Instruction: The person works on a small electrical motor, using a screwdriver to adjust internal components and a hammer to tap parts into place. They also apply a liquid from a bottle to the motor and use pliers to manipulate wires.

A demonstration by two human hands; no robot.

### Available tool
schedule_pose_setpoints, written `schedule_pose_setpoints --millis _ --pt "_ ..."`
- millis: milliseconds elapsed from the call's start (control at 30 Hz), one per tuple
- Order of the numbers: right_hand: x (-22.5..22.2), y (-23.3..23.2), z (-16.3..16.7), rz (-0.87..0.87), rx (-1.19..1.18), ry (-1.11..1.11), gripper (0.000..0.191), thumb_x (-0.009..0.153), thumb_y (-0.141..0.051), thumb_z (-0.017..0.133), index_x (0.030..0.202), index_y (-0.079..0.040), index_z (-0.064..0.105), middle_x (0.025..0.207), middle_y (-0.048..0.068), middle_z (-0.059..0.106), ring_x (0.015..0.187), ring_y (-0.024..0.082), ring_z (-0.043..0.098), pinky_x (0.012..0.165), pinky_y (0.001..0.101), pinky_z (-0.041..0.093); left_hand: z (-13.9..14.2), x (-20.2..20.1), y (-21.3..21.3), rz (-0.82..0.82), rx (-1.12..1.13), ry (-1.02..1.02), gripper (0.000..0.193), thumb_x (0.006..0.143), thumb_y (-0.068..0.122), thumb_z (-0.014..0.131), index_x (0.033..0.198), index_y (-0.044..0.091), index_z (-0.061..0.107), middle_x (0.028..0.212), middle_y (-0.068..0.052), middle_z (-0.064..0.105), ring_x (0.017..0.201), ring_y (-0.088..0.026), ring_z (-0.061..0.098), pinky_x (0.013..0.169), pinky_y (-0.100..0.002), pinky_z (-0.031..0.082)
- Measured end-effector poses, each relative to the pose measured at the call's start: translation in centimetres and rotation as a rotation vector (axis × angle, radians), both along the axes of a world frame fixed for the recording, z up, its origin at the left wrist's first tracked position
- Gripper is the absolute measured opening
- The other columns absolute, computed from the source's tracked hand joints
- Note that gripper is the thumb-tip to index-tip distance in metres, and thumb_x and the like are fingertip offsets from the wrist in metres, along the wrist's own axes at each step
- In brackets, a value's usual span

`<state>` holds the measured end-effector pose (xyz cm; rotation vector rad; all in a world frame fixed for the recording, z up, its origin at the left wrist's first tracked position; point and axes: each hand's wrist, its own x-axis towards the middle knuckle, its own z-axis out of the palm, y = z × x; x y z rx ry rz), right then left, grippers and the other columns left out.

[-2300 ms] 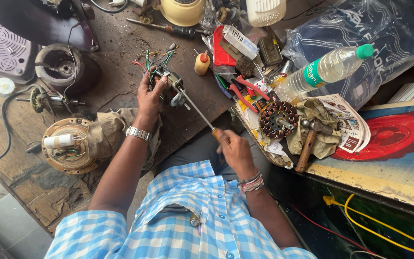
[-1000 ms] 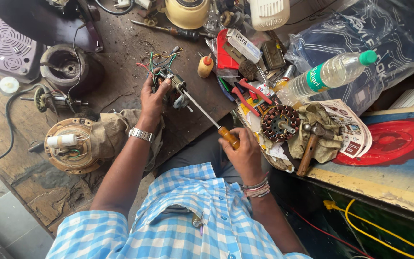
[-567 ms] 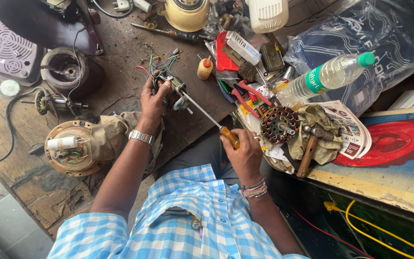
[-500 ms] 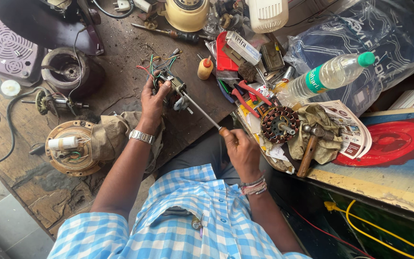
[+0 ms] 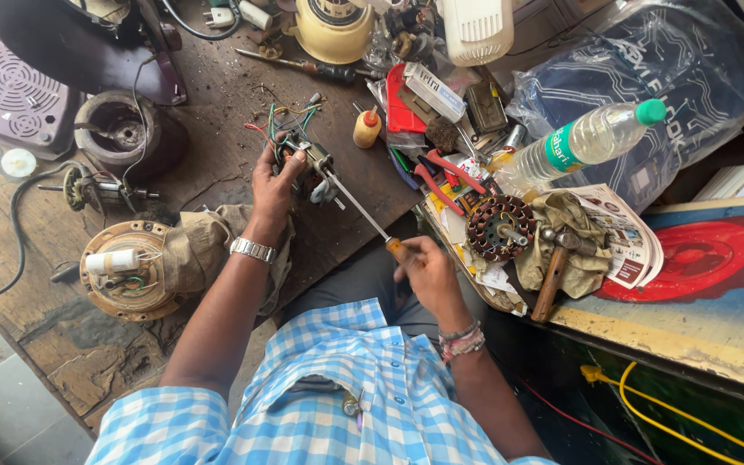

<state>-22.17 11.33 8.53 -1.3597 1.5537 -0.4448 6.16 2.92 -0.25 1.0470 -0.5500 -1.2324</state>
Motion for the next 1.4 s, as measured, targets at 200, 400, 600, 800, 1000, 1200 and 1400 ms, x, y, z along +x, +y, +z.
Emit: schedule_pose_setpoints --millis 200,400,600,800,1000,1200,1400 --pt "0.3 1.1 0.5 0.164 -0.844 0.508 0.037 0.099 -0.044 0.07 0.105 -0.008 0.063 0.083 0.008 0.071 0.075 0.025 0.069 0.07 0.0386 0.053 0.2 0.0 0.0 0.004 0.02 -0.011 0.056 0.094 0.017 0.077 0.144 0.007 0.054 0.107 0.001 0.062 0.097 -0.009 0.064 0.09 -0.027 0.055" --pt "-0.1 -0.1 0.7 0.144 -0.291 0.103 0.047 0.085 -0.04 0.077 0.111 -0.004 0.061 0.083 0.007 0.072 0.076 0.024 0.074 0.064 0.037 0.059 0.6 0.0 0.1 -0.003 0.041 -0.032 0.056 0.093 0.02 0.077 0.143 0.007 0.054 0.111 0.001 0.063 0.1 -0.009 0.065 0.092 -0.027 0.057" --pt "-0.6 1.1 -1.7 0.195 -0.92 0.456 0.032 0.106 -0.04 0.065 0.112 -0.009 0.065 0.087 0.007 0.073 0.074 0.02 0.068 0.065 0.0362 0.053 0.5 0.0 0.0 0.005 0.059 -0.039 0.058 0.092 0.02 0.078 0.143 0.008 0.054 0.11 0.001 0.062 0.1 -0.01 0.065 0.092 -0.028 0.057" --pt "-1.2 -0.3 -2.5 -0.178 0.245 -0.559 0.029 0.094 -0.034 0.068 0.112 -0.011 0.065 0.08 0.012 0.07 0.05 0.01 0.046 0.044 0.0259 0.032 0.0 0.0 0.0 0.008 0.035 -0.081 0.056 0.094 0.019 0.078 0.144 0.007 0.055 0.112 -0.001 0.063 0.1 -0.009 0.064 0.092 -0.027 0.055" --pt "-0.6 0.8 -0.5 0.197 -0.961 0.399 0.027 0.105 -0.035 0.069 0.113 -0.01 0.063 0.089 0.007 0.07 0.082 0.016 0.063 0.07 0.0307 0.051 -0.7 -0.1 0.0 0.016 0.022 -0.041 0.056 0.093 0.02 0.078 0.143 0.007 0.056 0.114 -0.001 0.062 0.1 -0.009 0.064 0.092 -0.027 0.057" --pt "-0.7 -0.8 -0.4 -0.085 0.127 -0.411 0.032 0.092 -0.032 0.07 0.116 -0.01 0.066 0.082 0.012 0.075 0.056 0.017 0.049 0.053 0.0335 0.038 -1.0 0.0 0.0 0.013 0.034 -0.028 0.056 0.092 0.02 0.079 0.141 0.008 0.055 0.114 -0.001 0.062 0.101 -0.01 0.065 0.092 -0.028 0.057" --pt "-0.9 0.4 -0.8 0.229 -1.027 0.474 0.032 0.105 -0.039 0.067 0.115 -0.009 0.066 0.092 0.005 0.071 0.079 0.015 0.064 0.069 0.03 0.05 -1.1 0.1 -0.1 -0.002 0.046 -0.067 0.054 0.093 0.021 0.078 0.141 0.009 0.056 0.112 -0.001 0.061 0.101 -0.01 0.066 0.093 -0.027 0.058"
